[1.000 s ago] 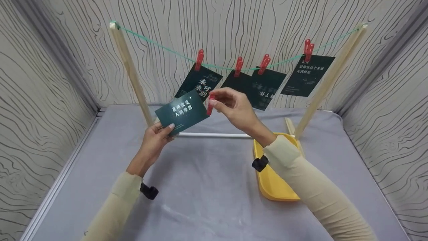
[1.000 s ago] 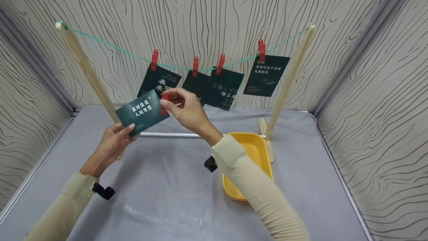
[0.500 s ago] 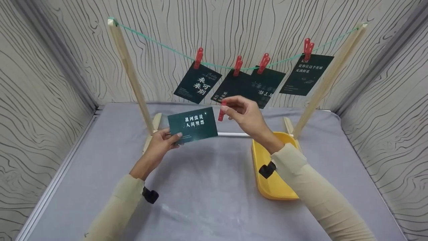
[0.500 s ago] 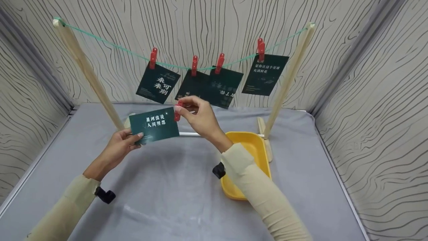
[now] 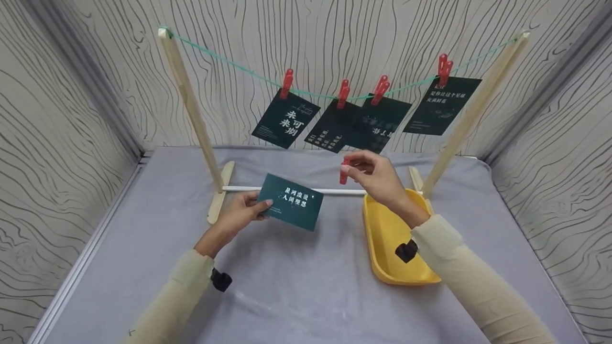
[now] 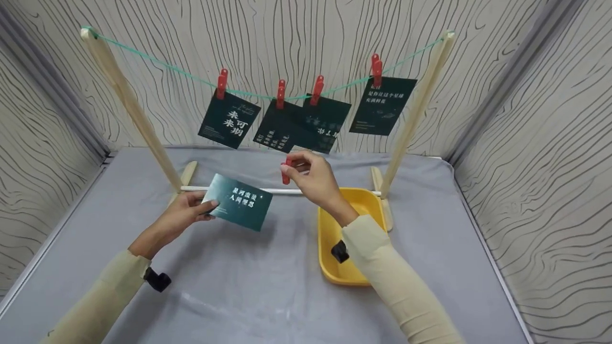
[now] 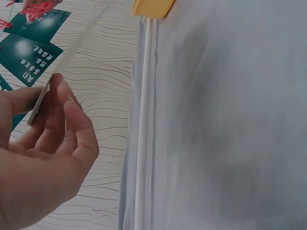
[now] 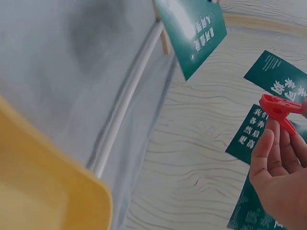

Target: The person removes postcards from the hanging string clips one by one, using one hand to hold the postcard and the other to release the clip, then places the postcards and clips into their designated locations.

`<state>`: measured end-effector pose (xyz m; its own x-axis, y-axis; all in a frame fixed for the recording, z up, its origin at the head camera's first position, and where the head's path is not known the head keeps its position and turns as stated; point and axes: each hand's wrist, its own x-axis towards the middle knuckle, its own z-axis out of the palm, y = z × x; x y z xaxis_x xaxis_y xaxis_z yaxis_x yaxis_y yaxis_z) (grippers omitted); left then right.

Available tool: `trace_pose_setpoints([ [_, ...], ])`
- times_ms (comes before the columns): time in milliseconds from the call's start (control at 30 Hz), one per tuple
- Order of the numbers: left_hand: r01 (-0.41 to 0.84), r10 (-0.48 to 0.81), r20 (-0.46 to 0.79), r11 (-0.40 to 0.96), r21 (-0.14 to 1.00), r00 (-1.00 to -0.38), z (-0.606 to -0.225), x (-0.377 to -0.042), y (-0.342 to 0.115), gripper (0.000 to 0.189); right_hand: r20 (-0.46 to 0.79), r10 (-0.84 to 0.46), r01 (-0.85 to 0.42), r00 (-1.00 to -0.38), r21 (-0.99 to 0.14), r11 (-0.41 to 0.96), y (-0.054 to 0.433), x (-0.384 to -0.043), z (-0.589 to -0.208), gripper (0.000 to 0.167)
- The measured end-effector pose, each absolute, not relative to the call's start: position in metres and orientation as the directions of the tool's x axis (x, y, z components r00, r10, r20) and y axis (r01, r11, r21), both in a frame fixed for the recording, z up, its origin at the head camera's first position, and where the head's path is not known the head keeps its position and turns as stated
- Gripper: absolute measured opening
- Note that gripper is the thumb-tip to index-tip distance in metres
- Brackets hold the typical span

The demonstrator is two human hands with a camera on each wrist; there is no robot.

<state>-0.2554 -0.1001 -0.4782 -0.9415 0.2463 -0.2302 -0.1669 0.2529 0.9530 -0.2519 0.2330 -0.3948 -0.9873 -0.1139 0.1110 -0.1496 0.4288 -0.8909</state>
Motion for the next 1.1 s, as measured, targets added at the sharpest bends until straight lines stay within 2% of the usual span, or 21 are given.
trace_pose_setpoints([
  [367,-0.161,0.255,-0.221,0.238,0.958,-0.941,-0.483,-0.257,-0.098,0.036,0.018,-0.088,-0.061,-0.996,-0.852,0.52,0.26,-0.251,-0.413,0.042],
  [533,-0.145,0.273,-0.201,0.21,0.967,-0.941,-0.487,-0.259,-0.094,0.037,0.021,-0.083,-0.064,-0.996,-0.827,0.558,0.269,-0.252,-0.426,0.04],
  [867,-0.137,0.323,-0.232,0.289,0.947,-0.918,-0.5,-0.259,-0.087,0.043,-0.048,-0.063,0.004,-0.997,-0.826,0.563,0.279,-0.255,-0.445,0.043],
  [1100,-0.107,0.404,-0.242,0.328,0.938,-0.882,-0.518,-0.252,-0.079,0.042,-0.105,-0.071,0.051,-0.992,-0.844,0.533,0.283,-0.258,-0.45,0.04],
])
